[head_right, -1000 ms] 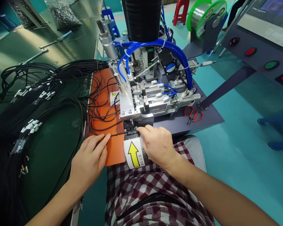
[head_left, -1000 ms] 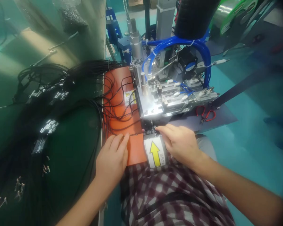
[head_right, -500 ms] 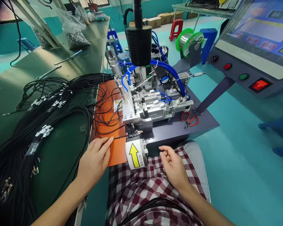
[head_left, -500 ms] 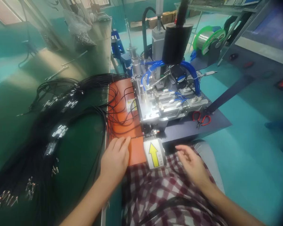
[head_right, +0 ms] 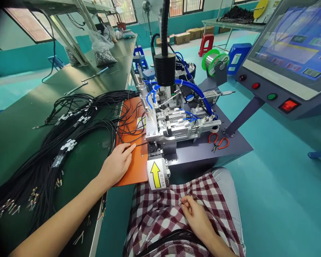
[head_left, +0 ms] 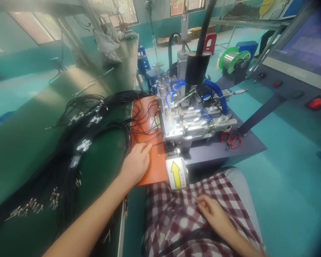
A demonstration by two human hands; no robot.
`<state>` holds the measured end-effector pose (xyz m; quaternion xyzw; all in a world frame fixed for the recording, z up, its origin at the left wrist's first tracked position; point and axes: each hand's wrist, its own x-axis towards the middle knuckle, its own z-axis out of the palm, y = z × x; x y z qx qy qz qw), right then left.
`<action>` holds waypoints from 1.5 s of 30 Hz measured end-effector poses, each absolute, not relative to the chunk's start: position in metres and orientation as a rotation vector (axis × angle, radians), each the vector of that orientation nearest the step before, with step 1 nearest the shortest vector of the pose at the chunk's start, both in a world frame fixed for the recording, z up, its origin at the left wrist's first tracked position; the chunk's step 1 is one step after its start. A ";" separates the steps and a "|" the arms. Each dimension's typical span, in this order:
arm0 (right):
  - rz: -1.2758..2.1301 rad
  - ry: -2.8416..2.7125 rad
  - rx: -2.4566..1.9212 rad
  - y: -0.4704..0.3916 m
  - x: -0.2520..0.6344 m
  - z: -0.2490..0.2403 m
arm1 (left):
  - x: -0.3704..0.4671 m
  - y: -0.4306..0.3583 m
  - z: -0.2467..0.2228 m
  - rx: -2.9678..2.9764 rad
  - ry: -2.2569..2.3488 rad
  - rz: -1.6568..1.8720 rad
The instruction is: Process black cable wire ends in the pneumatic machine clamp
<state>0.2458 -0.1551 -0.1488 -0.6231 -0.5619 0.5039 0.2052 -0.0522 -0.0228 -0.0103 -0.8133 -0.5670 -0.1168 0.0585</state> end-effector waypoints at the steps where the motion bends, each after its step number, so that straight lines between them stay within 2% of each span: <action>1: 1.411 -1.583 -1.728 -0.156 0.245 -0.148 | -0.052 -0.022 -0.009 -2.465 -1.719 -0.353; 10: 1.485 -1.818 -1.632 -0.158 0.234 -0.124 | -0.048 -0.026 -0.008 -2.446 -1.749 -0.376; 19: 1.539 -2.175 -1.188 -0.147 0.166 -0.052 | -0.049 -0.022 0.008 -2.572 -1.791 -0.164; 22: 1.403 -2.291 -0.968 -0.145 0.136 -0.033 | -0.051 -0.020 0.013 -2.652 -1.793 -0.099; 31: 0.562 -2.686 -0.567 -0.131 0.069 -0.008 | -0.072 0.002 0.040 -2.968 -1.809 -0.045; 36: 0.452 -2.722 -0.547 -0.112 0.041 0.005 | -0.083 0.015 0.045 -3.118 -1.778 -0.024; 45: 0.320 -2.871 -0.249 -0.102 -0.002 0.018 | -0.091 0.023 0.050 -3.191 -1.715 0.031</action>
